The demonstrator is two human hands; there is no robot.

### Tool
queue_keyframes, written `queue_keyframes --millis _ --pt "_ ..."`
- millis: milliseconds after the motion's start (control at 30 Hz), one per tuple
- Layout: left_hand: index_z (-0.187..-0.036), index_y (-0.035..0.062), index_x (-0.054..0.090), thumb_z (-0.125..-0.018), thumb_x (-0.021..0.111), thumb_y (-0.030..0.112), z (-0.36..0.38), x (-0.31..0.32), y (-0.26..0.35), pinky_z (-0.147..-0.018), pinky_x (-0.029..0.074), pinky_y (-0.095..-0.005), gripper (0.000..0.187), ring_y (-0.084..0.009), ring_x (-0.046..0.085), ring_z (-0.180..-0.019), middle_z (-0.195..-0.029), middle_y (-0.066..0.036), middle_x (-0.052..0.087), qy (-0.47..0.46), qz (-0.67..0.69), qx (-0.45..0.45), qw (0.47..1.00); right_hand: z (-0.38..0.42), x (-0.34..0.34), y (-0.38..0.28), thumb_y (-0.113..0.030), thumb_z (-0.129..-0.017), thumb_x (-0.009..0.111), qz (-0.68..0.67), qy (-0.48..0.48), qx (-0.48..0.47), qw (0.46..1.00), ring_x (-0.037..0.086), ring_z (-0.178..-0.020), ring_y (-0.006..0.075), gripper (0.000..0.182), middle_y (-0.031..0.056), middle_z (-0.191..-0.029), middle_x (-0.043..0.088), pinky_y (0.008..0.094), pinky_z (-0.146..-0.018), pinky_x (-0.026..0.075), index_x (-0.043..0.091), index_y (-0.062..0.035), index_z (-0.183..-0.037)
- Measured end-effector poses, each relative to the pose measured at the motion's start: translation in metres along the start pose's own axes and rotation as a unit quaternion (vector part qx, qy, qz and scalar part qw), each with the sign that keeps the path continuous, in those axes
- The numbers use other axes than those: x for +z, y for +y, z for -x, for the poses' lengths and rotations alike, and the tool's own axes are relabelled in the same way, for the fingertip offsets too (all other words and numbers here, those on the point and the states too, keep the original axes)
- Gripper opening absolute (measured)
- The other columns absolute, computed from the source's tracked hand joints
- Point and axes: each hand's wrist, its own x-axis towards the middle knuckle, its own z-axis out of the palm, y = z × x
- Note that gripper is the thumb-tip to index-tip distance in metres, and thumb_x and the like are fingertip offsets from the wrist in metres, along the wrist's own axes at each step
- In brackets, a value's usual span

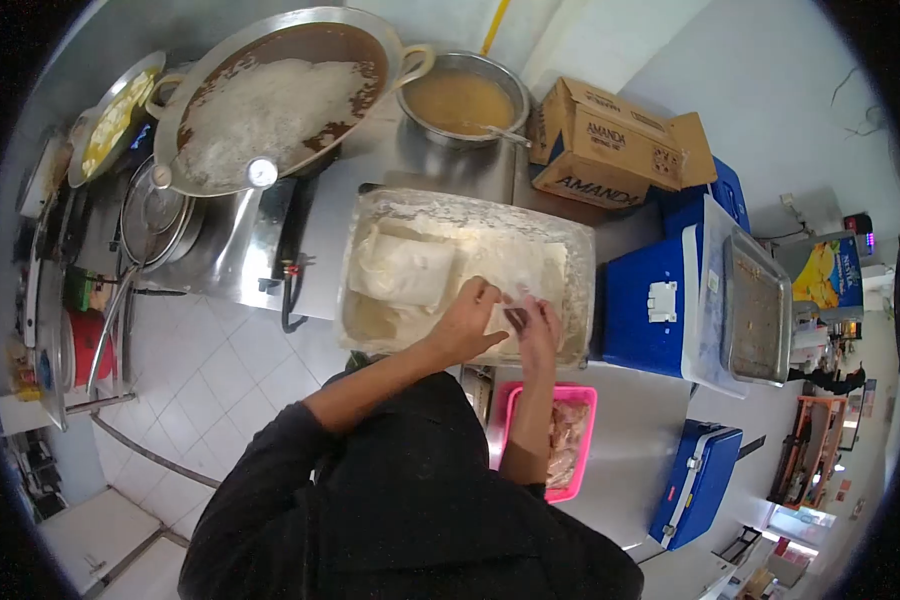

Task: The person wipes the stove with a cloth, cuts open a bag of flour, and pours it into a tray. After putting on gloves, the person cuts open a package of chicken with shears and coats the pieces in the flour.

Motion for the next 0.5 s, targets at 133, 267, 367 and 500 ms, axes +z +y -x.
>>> queue_keyframes --millis 133,267,367,500 --pt "-0.105 -0.0031 0.051 -0.081 0.064 0.002 -0.010 0.057 -0.008 -0.076 0.051 -0.0401 0.028 -0.0353 0.059 -0.088 -0.094 -0.018 0.052 -0.052 0.054 -0.008 0.997 0.021 -0.014 -0.001 -0.013 -0.096 0.055 -0.097 -0.016 0.039 0.994 0.063 -0.090 0.0167 0.006 0.0031 -0.101 0.064 0.0322 -0.082 0.049 0.057 -0.0088 -0.097" --pt "-0.103 -0.0034 0.053 -0.082 0.060 -0.002 -0.002 0.078 -0.005 -0.073 0.051 -0.0410 0.022 -0.0362 0.058 -0.087 -0.092 -0.020 0.054 -0.091 0.044 0.023 0.995 0.012 -0.034 0.006 -0.010 -0.095 0.048 -0.217 -0.011 0.059 0.974 0.063 -0.093 0.0185 0.017 0.0071 -0.104 0.064 0.0328 -0.083 0.053 0.057 -0.0050 -0.109" --pt "-0.101 -0.0035 0.055 -0.081 0.060 -0.002 0.010 0.089 0.001 -0.071 0.050 -0.0409 0.020 -0.0364 0.058 -0.084 -0.091 -0.020 0.055 -0.098 0.034 0.034 0.994 -0.006 -0.045 0.014 -0.011 -0.097 0.047 -0.231 0.048 0.069 0.969 0.063 -0.097 0.0191 0.023 0.0070 -0.108 0.064 0.0321 -0.083 0.054 0.056 -0.0049 -0.117" --pt "-0.101 -0.0039 0.055 -0.082 0.060 -0.002 0.006 0.086 0.016 -0.070 0.050 -0.0407 0.020 -0.0377 0.057 -0.081 -0.090 -0.021 0.056 -0.107 0.038 0.010 0.994 -0.026 -0.056 0.027 -0.010 -0.095 0.047 -0.314 0.033 0.060 0.947 0.060 -0.107 0.0209 0.030 0.0094 -0.115 0.063 0.0341 -0.091 0.050 0.055 -0.0032 -0.122"
